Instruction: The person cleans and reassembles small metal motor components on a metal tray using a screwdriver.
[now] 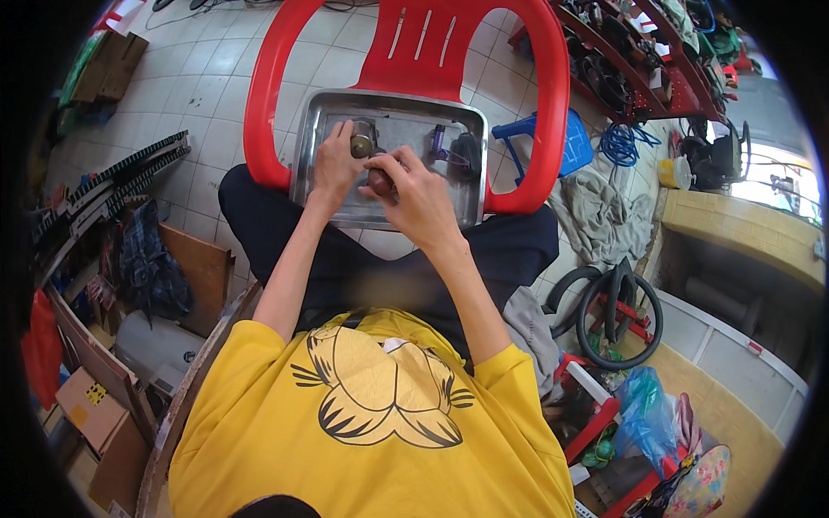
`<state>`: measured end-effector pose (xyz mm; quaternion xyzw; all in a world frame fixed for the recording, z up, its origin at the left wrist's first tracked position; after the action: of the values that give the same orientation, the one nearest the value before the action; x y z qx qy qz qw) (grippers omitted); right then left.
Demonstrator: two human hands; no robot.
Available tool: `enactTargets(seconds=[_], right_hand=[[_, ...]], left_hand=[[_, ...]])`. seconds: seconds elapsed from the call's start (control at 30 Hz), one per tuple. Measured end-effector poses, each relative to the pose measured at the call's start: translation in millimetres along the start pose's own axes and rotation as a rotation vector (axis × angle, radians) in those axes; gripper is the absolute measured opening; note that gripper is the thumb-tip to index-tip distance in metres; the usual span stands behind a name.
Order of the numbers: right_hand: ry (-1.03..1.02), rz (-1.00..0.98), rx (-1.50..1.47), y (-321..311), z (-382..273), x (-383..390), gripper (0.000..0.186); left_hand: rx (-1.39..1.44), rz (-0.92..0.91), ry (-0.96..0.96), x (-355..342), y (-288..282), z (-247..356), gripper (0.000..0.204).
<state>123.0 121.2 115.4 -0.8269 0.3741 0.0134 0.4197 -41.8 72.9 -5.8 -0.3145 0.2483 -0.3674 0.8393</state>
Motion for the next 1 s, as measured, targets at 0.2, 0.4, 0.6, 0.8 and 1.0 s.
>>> enactTargets(seconds=[0.2, 0.4, 0.6, 0.8, 1.0], right_hand=[[-0.025, 0.088, 0.145, 6.2, -1.7, -9.7, 0.043], [0.051, 0.111, 0.237, 6.4, -5.0, -14.5, 0.052], [0.078, 0.11, 0.311, 7.9, -7.6, -14.8, 0.045], [-0.097, -0.014, 0.116, 5.3, 2.4, -4.9, 0.024], [-0.085, -0.124, -0.032, 5.9, -0.1, 0.8, 0.024]], left_hand=[[0.014, 0.029, 0.056, -0.1, -0.5, 0.7, 0.044], [0.06, -0.023, 0.04, 2.1, -7.7, 2.0, 0.045], [0.054, -0.012, 0.038, 4.0, -10.9, 6.3, 0.05], [0.013, -0.018, 0.026, 3.3, -2.9, -2.2, 0.052], [0.035, 0.019, 0.009, 4.2, -6.0, -0.7, 0.05]])
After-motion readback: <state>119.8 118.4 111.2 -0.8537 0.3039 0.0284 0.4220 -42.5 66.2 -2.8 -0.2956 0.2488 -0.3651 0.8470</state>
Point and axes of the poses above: each hand's wrist, its own x-axis away from the middle knuckle, its own y-axis out of the palm, z = x × y, the point moved 2 cm from there along -x, towards the middle knuckle, and after that the axes turned 6 degrees about z, right-handed, at the moved point
